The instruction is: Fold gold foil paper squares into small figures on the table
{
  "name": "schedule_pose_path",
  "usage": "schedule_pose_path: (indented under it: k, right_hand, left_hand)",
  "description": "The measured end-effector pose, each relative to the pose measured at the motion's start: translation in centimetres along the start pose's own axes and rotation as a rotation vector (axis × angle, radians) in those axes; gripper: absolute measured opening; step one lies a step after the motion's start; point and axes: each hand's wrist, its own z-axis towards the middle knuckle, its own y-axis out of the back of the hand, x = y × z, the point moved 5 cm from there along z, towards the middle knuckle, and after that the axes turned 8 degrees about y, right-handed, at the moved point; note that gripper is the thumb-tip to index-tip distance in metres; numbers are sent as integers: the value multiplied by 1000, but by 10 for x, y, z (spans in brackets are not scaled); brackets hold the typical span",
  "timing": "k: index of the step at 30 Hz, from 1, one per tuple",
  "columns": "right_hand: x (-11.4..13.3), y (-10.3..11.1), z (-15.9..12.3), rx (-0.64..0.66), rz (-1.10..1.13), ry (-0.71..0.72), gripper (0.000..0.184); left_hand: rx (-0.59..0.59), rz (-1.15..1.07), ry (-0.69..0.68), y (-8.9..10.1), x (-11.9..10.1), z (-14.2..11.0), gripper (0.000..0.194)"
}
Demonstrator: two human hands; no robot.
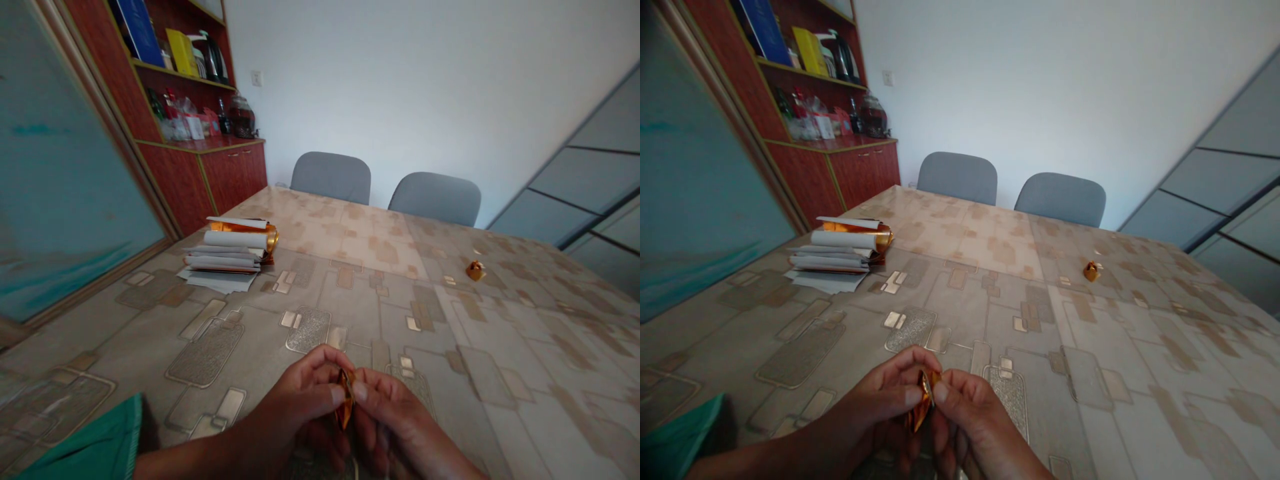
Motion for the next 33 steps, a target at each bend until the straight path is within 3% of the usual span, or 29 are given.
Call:
schedule_pose_path:
  k: [9, 16, 22, 33]
  right_hand:
    - [2, 7, -3, -37, 17, -45, 46]
    - [2, 2, -3, 3, 17, -52, 39]
    - [6, -5, -3, 61, -15, -30, 38]
    - [-2, -8, 4, 8, -143, -21, 54]
  left_hand:
    - [88, -54, 7, 0, -3, -2, 28]
    - [9, 72, 11, 5, -1, 2, 36]
    - [-54, 144, 6, 7, -2, 3, 33]
    - [-72, 106, 19, 8, 5, 6, 40]
